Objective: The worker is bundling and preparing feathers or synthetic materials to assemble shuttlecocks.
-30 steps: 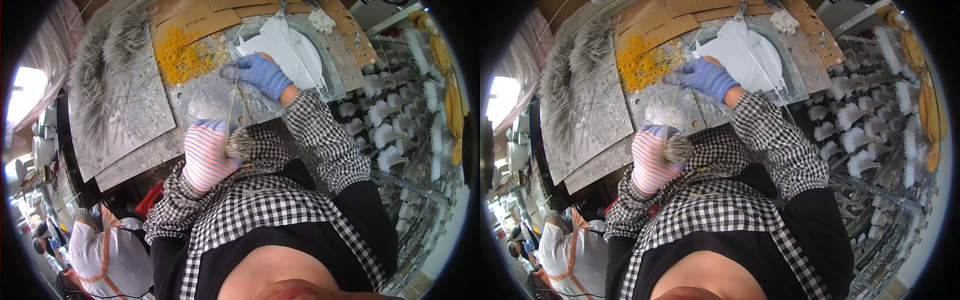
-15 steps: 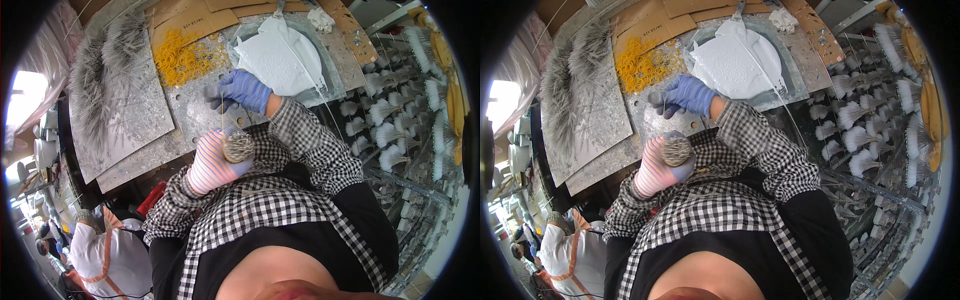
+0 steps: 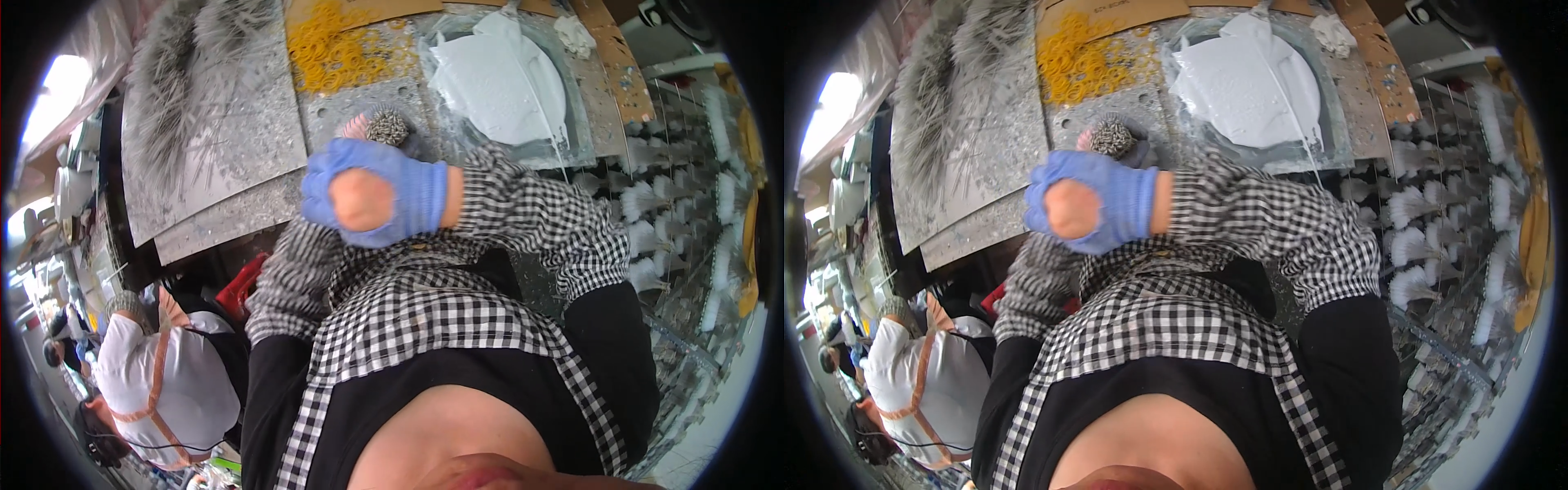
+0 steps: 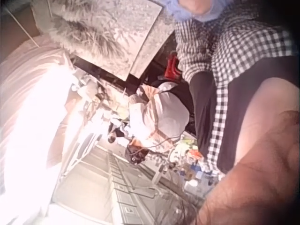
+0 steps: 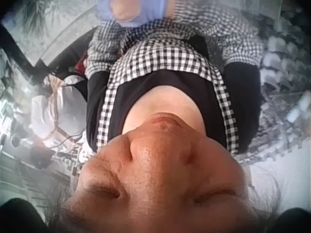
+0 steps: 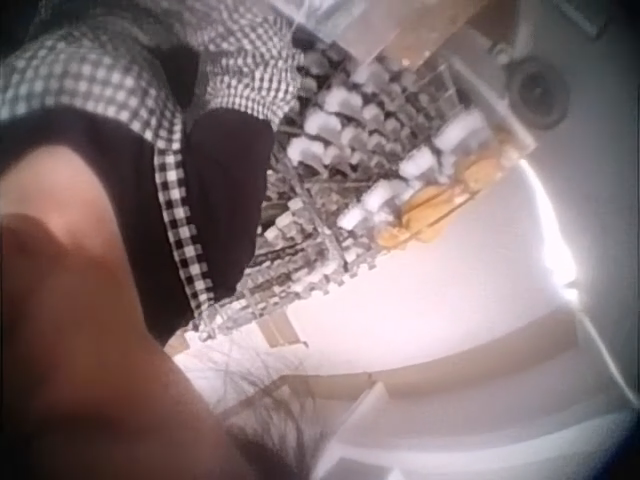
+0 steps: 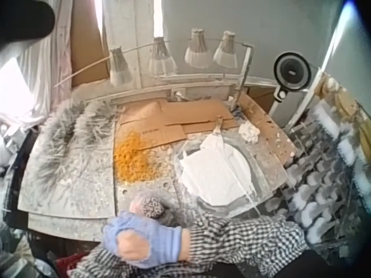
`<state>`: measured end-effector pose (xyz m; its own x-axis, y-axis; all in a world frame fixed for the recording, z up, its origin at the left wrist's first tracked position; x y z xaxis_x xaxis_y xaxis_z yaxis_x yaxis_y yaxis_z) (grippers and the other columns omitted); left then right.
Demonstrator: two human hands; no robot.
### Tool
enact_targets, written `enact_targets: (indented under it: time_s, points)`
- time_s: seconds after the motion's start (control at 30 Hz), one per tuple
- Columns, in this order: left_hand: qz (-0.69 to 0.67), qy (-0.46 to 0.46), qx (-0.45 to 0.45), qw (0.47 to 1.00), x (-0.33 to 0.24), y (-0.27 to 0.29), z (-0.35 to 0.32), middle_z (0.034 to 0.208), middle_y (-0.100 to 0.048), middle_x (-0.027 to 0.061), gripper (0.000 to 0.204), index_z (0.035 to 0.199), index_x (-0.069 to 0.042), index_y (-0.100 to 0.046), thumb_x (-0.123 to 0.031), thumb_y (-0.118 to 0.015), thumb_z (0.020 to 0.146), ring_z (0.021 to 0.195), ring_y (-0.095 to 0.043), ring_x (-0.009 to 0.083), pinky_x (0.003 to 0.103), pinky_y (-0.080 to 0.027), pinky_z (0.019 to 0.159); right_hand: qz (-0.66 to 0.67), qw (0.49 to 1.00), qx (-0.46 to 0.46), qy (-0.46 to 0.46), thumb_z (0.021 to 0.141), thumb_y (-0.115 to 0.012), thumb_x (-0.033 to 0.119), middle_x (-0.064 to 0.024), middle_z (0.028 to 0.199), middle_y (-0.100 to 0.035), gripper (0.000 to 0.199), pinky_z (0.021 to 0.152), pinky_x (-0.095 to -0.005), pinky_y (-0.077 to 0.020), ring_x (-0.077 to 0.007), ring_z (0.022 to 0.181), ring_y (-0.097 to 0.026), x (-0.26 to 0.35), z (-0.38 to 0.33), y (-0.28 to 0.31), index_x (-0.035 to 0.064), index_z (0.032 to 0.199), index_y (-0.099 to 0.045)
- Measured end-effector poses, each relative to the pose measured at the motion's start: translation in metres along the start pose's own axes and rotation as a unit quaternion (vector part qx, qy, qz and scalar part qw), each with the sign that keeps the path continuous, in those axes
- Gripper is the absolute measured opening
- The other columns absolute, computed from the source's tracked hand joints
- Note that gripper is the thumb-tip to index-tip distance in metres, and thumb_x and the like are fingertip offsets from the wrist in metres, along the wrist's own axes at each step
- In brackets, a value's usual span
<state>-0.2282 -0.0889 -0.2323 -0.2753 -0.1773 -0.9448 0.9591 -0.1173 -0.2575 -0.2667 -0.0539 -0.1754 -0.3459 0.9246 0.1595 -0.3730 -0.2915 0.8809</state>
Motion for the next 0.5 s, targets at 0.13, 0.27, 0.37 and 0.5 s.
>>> enact_targets:
  time_s: [0.13, 0.27, 0.37, 0.5]
  points:
    - [0.19, -0.056, -0.045, 0.979, 0.004, 0.013, 0.013, 0.14, -0.055, 0.0158, 0.084, 0.149, -0.007, -0.043, -0.023, -0.086, 0.078, 0.132, -0.052, 0.0314, 0.045, -0.039, 0.114, 0.292, 0.929, -0.119, -0.193, 0.079, -0.084, 0.024, -0.0085, 0.117, -0.068, 0.063, 0.11, -0.0398, -0.0453, -0.0181, 0.117, -0.062, -0.045, -0.043, 0.084, 0.0083, 0.134, -0.059]
    - [0.168, -0.181, -0.084, 0.965, -0.053, 0.027, 0.025, 0.134, -0.06, 0.0191, 0.092, 0.15, -0.006, -0.046, -0.026, -0.091, 0.073, 0.126, -0.059, 0.0306, 0.044, -0.048, 0.108, 0.237, 0.905, -0.151, -0.318, 0.075, -0.088, 0.027, -0.0109, 0.131, -0.062, 0.081, 0.115, -0.042, -0.0414, -0.0251, 0.126, -0.058, -0.089, -0.093, 0.082, 0.0069, 0.143, -0.051]
    - [0.34, -0.167, 0.013, 0.925, -0.074, -0.01, 0.071, 0.134, -0.062, 0.0198, 0.076, 0.149, -0.011, -0.05, -0.043, -0.078, 0.086, 0.124, -0.06, 0.0345, 0.046, -0.05, 0.103, 0.07, 0.954, -0.072, -0.282, 0.078, -0.087, 0.039, -0.0127, 0.149, -0.05, 0.091, 0.119, -0.0417, -0.0365, -0.0267, 0.139, -0.047, -0.109, -0.115, -0.015, 0.0093, 0.152, -0.042]
    - [0.728, 0.117, 0.244, 0.63, -0.022, -0.04, 0.096, 0.099, -0.075, 0.0137, 0.046, 0.121, -0.014, -0.072, -0.051, -0.061, 0.095, 0.1, -0.071, 0.0334, 0.046, -0.058, 0.087, 0.447, 0.774, -0.027, -0.447, 0.089, -0.077, 0.051, -0.011, 0.167, -0.028, 0.095, 0.122, -0.0397, -0.0321, -0.0252, 0.151, -0.032, -0.118, -0.133, -0.066, 0.0161, 0.162, -0.027]
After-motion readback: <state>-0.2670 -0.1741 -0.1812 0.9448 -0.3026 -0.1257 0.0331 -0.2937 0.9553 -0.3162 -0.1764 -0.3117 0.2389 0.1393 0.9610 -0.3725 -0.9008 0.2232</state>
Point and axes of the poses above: each hand's wrist, its own z-axis towards the middle knuckle, its own y-axis out of the back of the hand, x = y × z, the point moved 7 cm from there along z, towards the middle knuckle
